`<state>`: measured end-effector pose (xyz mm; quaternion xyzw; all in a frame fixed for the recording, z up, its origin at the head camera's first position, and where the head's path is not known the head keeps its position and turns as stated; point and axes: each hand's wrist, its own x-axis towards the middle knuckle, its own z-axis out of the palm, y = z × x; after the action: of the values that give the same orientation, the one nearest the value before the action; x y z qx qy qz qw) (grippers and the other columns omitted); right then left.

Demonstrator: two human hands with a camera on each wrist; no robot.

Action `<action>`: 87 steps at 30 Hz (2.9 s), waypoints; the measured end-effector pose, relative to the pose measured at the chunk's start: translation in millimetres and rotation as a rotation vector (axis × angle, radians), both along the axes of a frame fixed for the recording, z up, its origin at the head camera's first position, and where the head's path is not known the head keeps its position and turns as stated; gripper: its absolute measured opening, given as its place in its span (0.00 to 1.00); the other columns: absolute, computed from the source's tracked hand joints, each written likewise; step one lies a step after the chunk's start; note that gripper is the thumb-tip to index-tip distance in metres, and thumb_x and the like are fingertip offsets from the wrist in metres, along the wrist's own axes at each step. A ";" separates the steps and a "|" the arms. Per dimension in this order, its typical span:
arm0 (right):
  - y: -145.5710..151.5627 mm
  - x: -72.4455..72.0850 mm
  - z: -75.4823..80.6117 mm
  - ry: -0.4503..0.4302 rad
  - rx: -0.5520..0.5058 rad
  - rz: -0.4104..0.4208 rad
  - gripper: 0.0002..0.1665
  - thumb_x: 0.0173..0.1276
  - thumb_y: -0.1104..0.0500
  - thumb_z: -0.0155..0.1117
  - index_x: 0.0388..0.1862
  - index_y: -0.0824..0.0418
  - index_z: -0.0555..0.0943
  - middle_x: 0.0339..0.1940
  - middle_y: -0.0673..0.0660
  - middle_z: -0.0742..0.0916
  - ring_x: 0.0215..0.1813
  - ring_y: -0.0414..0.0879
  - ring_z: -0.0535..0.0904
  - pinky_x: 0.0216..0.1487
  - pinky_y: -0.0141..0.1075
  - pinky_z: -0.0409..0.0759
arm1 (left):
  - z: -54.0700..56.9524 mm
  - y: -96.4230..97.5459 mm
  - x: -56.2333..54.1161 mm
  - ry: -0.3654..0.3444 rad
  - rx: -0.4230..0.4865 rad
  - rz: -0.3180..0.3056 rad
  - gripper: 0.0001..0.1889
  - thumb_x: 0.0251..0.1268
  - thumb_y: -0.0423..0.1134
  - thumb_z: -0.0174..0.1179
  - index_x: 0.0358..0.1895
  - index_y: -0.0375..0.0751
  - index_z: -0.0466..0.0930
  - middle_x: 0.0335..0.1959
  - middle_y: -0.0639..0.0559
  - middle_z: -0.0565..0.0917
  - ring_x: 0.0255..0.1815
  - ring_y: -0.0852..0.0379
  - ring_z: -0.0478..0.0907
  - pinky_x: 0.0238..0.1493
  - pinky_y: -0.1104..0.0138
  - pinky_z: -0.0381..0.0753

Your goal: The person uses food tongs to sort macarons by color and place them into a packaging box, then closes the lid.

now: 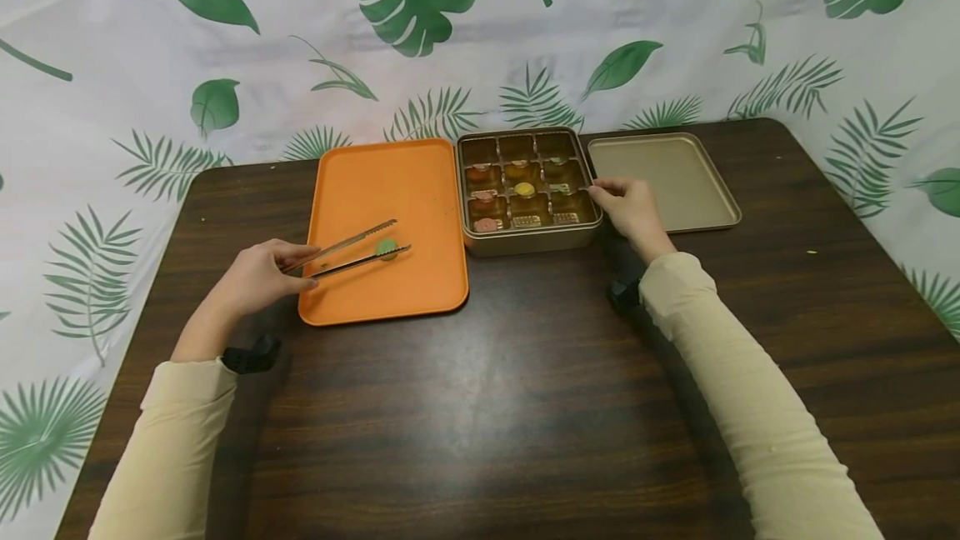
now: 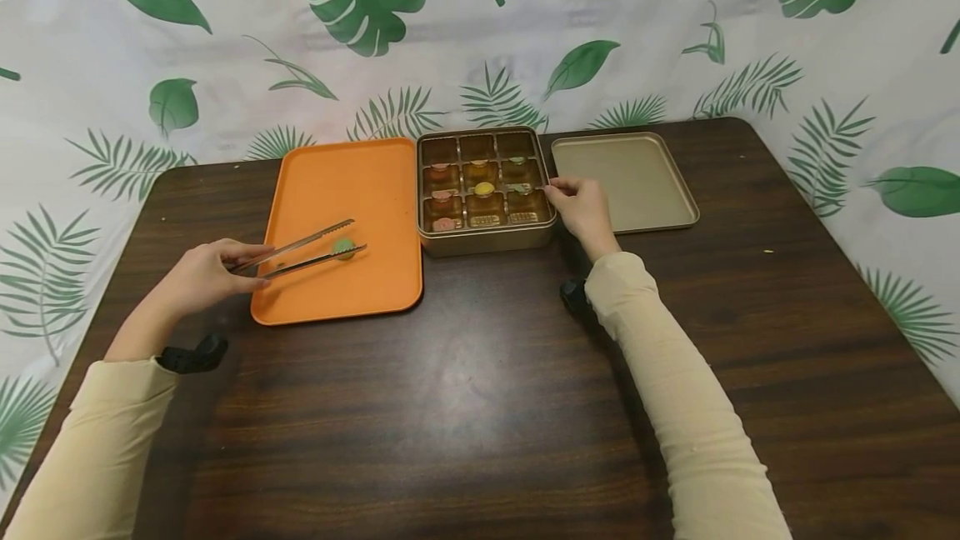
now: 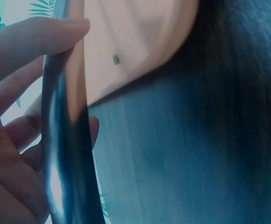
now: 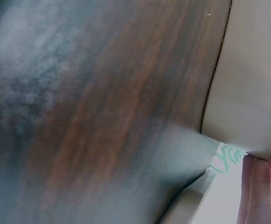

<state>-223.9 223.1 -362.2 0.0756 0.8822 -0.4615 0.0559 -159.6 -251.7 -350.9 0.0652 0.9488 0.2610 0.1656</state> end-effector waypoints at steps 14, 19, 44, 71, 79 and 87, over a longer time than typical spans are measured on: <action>-0.3 -0.8 -1.8 -0.012 -0.017 -0.020 0.27 0.75 0.54 0.51 0.65 0.69 0.72 0.66 0.69 0.75 0.65 0.58 0.71 0.62 0.48 0.72 | -8.0 -2.1 2.1 0.015 -0.011 -0.026 0.28 0.59 0.41 0.66 0.63 0.37 0.74 0.56 0.32 0.75 0.52 0.41 0.74 0.49 0.50 0.75; -0.1 -1.4 -2.3 -0.008 -0.011 -0.015 0.27 0.75 0.53 0.51 0.65 0.69 0.72 0.65 0.69 0.75 0.64 0.58 0.71 0.62 0.48 0.72 | -10.5 -3.6 1.7 0.026 -0.031 -0.046 0.28 0.57 0.42 0.67 0.62 0.37 0.76 0.51 0.34 0.78 0.48 0.44 0.75 0.45 0.57 0.75; 1.0 -5.8 -5.3 0.026 0.008 -0.008 0.26 0.75 0.56 0.51 0.64 0.71 0.72 0.63 0.71 0.76 0.64 0.60 0.72 0.61 0.49 0.72 | -7.0 -0.8 -1.0 -0.019 0.040 -0.009 0.26 0.59 0.48 0.65 0.60 0.42 0.78 0.52 0.38 0.80 0.45 0.48 0.74 0.39 0.66 0.73; 1.3 -3.4 -2.5 0.031 0.032 0.003 0.26 0.75 0.55 0.51 0.64 0.70 0.73 0.62 0.71 0.77 0.61 0.59 0.74 0.56 0.44 0.73 | 5.3 95.8 -23.1 0.060 0.266 0.100 0.23 0.60 0.41 0.65 0.60 0.45 0.79 0.61 0.42 0.77 0.53 0.43 0.75 0.42 0.59 0.78; 0.5 -3.7 -2.7 0.024 0.017 0.002 0.25 0.75 0.56 0.51 0.63 0.71 0.73 0.62 0.71 0.77 0.63 0.60 0.73 0.60 0.48 0.72 | 9.0 135.3 -26.9 0.061 0.275 0.091 0.22 0.58 0.43 0.67 0.58 0.49 0.81 0.57 0.46 0.80 0.51 0.47 0.77 0.41 0.59 0.79; -0.4 -2.6 -2.1 0.007 0.012 -0.001 0.26 0.75 0.55 0.50 0.65 0.70 0.72 0.64 0.70 0.75 0.63 0.59 0.72 0.60 0.47 0.72 | 10.5 169.1 -27.4 0.074 0.280 0.017 0.21 0.58 0.42 0.67 0.57 0.47 0.81 0.57 0.45 0.79 0.50 0.48 0.79 0.41 0.60 0.81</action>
<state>-226.5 222.7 -364.4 0.0748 0.8851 -0.4563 0.0519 -187.1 -82.6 -340.3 0.0893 0.9092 0.3894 0.1175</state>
